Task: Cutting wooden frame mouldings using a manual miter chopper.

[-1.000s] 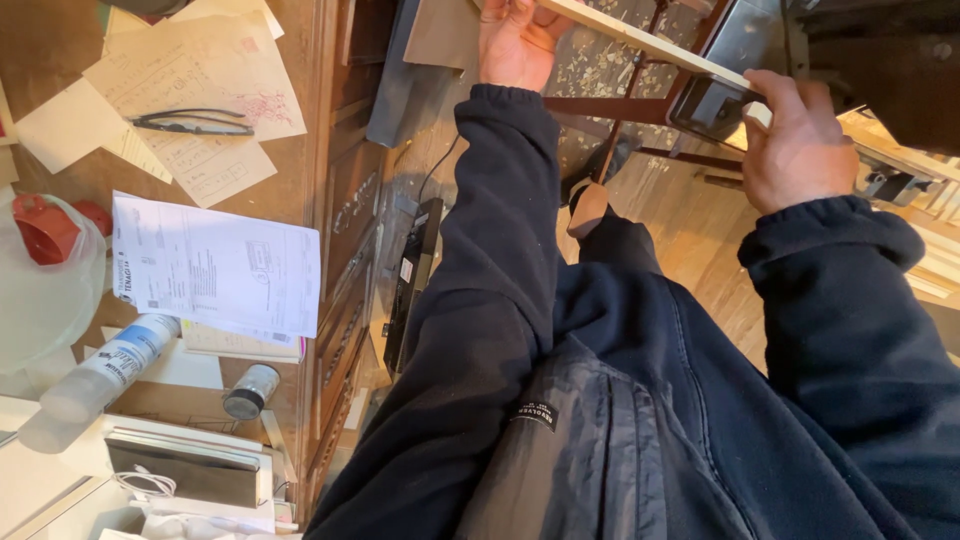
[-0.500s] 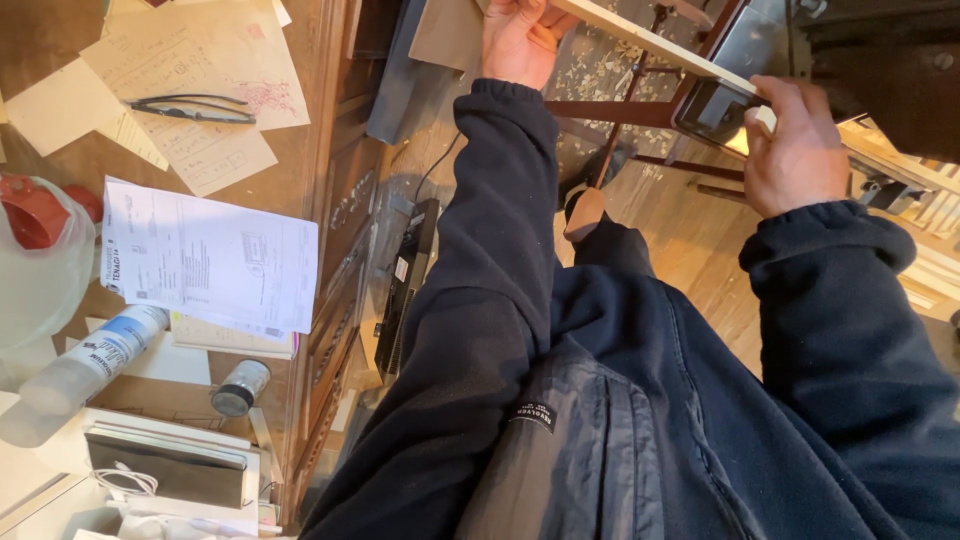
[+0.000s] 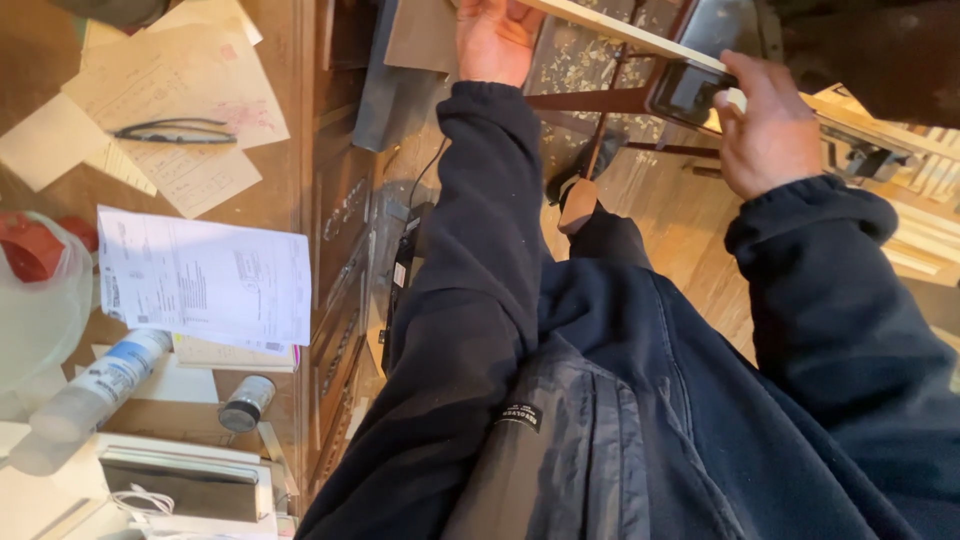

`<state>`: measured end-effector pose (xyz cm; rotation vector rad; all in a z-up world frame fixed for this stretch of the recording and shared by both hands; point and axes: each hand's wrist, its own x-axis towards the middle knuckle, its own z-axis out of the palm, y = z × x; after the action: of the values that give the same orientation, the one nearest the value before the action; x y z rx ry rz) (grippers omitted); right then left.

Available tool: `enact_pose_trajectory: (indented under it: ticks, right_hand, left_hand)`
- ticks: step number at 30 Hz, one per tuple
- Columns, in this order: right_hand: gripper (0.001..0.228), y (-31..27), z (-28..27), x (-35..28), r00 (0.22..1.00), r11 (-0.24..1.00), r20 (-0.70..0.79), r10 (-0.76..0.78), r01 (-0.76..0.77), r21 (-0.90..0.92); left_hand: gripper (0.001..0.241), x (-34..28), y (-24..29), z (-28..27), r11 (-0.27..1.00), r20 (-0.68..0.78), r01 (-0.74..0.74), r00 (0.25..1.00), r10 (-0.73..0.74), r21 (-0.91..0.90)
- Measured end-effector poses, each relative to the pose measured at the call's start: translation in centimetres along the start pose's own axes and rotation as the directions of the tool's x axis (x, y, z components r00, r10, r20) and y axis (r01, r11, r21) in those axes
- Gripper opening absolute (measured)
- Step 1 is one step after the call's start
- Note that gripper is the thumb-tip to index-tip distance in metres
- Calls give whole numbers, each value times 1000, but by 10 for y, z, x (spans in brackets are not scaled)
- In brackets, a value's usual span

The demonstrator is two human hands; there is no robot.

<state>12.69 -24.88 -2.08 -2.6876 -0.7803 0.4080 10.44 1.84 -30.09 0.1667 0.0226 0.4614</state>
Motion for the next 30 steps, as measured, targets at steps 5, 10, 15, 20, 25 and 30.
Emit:
enact_pose_trajectory:
  ticks: [5,10,15,20,25,30]
  right_hand:
    - [39,4,4,-2,998,998,-34,-55,55,-6]
    - [49,1,7,-2,997,999,-49,-51,51,10]
    - [53,0,8,-4,999,999,-51,4,-2,41]
    - [57,-9,6,-7,998,996,-56,22,-17,86]
    - [69,-5,5,2,997,994,-34,75,-72,83]
    - [67,6,9,6,995,985,-12,104,-101,138]
  left_hand:
    - [23,0,3,-8,998,9,-30,999,31,-62]
    - [32,4,45,62,989,-215,93,974,-67,112]
    - [19,-55,60,29,971,-400,117,916,-24,210]
    - [18,-123,3,163,438,-404,660,735,-544,610]
    - [20,-119,-58,190,437,-373,573,805,-462,693]
    - [19,-96,-68,198,414,-488,656,751,-445,631]
